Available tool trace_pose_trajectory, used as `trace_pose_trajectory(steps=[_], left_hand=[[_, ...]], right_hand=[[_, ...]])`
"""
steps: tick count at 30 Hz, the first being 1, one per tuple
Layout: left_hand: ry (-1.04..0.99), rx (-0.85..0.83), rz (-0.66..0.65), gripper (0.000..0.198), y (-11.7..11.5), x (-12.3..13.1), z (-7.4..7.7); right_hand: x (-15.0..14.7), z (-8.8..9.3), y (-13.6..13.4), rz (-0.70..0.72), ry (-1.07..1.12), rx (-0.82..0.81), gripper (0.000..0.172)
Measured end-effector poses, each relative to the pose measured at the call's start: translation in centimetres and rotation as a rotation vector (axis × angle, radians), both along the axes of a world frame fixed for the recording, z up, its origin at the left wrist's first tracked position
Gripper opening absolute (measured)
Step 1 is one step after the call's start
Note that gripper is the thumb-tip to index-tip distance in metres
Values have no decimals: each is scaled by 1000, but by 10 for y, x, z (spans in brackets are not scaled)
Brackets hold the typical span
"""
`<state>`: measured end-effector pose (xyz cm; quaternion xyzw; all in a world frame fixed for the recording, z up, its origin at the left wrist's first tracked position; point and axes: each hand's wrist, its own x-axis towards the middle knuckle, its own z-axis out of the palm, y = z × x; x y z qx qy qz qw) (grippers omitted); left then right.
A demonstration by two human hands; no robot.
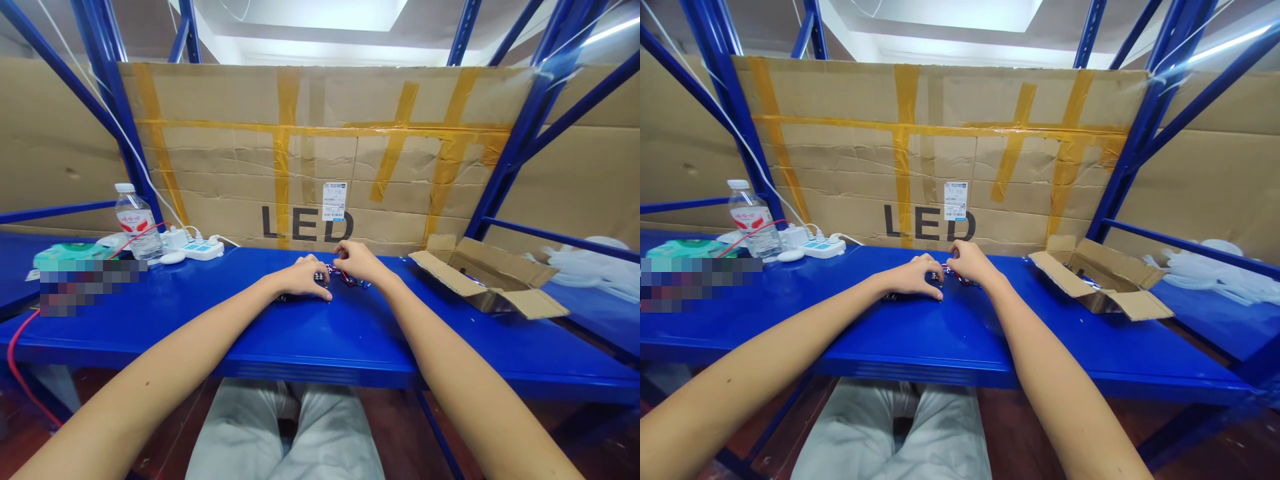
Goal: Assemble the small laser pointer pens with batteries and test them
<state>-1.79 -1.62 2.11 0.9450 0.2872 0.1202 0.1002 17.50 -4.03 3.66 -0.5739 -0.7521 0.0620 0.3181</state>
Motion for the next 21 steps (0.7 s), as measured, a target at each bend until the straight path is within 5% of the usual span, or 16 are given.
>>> trace_pose_trajectory(steps=[7,21], left_hand=[[13,151,-81,20,0,1,-1],[105,137,-107,29,1,-3,2]], right_hand=[[-1,4,-4,-5,-9,14,18],[0,3,-3,9,-18,16,16]])
